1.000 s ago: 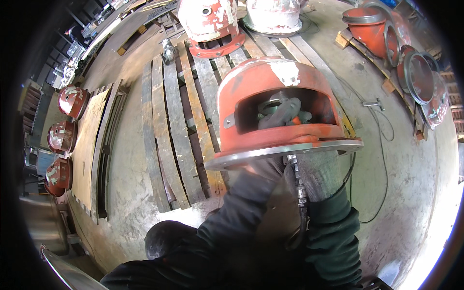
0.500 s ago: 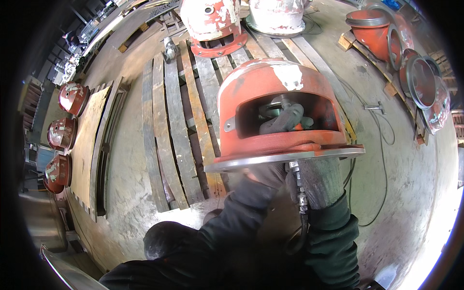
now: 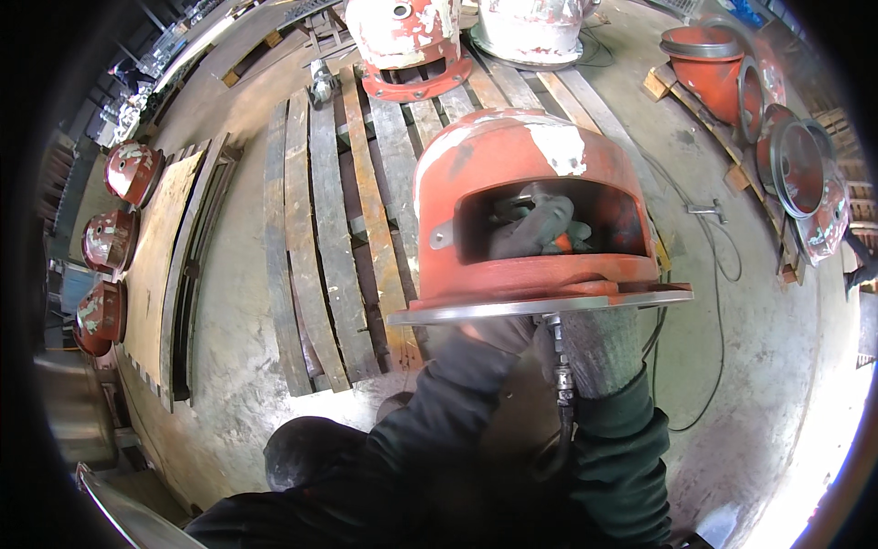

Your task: The person picks up a red metal housing from a pallet and uses a handheld pneumatic grinder to smooth the inner and outer surfaces of the flange. The person rotates the part by hand while grinding and continues the operation on the same piece for the duration of the clip.

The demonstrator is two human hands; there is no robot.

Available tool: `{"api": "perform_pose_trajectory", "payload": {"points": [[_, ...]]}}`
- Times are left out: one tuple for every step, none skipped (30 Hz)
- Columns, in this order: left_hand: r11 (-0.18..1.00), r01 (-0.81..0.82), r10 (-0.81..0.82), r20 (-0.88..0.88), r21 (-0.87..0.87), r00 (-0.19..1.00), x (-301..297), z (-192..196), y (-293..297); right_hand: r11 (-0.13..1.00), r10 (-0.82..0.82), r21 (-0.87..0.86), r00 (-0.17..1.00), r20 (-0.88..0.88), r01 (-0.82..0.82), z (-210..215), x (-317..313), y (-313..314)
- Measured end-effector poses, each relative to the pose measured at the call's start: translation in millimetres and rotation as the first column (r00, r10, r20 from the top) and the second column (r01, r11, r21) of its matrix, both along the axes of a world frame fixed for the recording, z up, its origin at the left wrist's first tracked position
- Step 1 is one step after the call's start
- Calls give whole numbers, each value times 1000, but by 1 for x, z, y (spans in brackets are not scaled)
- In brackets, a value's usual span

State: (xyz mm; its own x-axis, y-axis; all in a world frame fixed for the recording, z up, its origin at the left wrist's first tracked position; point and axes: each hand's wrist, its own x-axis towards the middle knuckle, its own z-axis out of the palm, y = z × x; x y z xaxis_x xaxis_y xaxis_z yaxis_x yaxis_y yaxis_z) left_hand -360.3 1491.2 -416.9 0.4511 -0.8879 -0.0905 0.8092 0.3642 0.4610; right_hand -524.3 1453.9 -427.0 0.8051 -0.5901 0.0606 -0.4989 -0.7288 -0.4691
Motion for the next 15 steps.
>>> {"api": "perform_pose_trajectory", "payload": {"points": [[1000,5,-5,1,5,1000,1,0,-1,994,-41,105,999,25,38,-2,-4,0],[1000,11,-11,5,11,1000,3,1,-2,973,-124,202,991,41,114,-9,-2,0],[999,30,-31,-7,-21,1000,4,1,-1,959,-163,243,985,51,146,-13,-4,1],[997,48,-49,-20,-53,999,6,1,0,942,-203,284,977,62,177,-17,-3,1],[998,62,-63,-32,-22,998,7,1,1,949,-197,266,977,78,170,-20,-3,2],[996,51,-53,-27,-74,998,7,1,2,962,-178,227,980,88,154,-20,-3,2],[997,35,-37,-23,-65,999,6,2,3,973,-158,187,983,98,138,-19,-2,4],[998,32,-34,-23,-63,999,5,1,4,986,-123,124,987,99,111,-16,-2,4],[997,10,-13,-36,-74,999,4,1,5,985,-134,120,985,111,120,-11,-1,5],[996,1,-6,-53,-92,999,4,0,5,999,-29,-19,996,83,31,-5,0,5],[991,-18,9,-65,-130,998,3,-2,5,995,28,-96,998,59,-22,2,0,7],[996,-15,14,-2,-85,1000,3,-5,5,986,72,-155,997,18,-69,7,2,8],[998,-24,28,69,-63,997,4,-9,4,963,98,-255,995,34,-87,12,3,10],[991,-49,67,139,-126,988,4,-14,4,936,116,-337,993,33,-99,15,5,10],[991,8,-1,54,-130,999,8,-20,4,907,124,-407,992,-2,-114,16,7,9]]}}
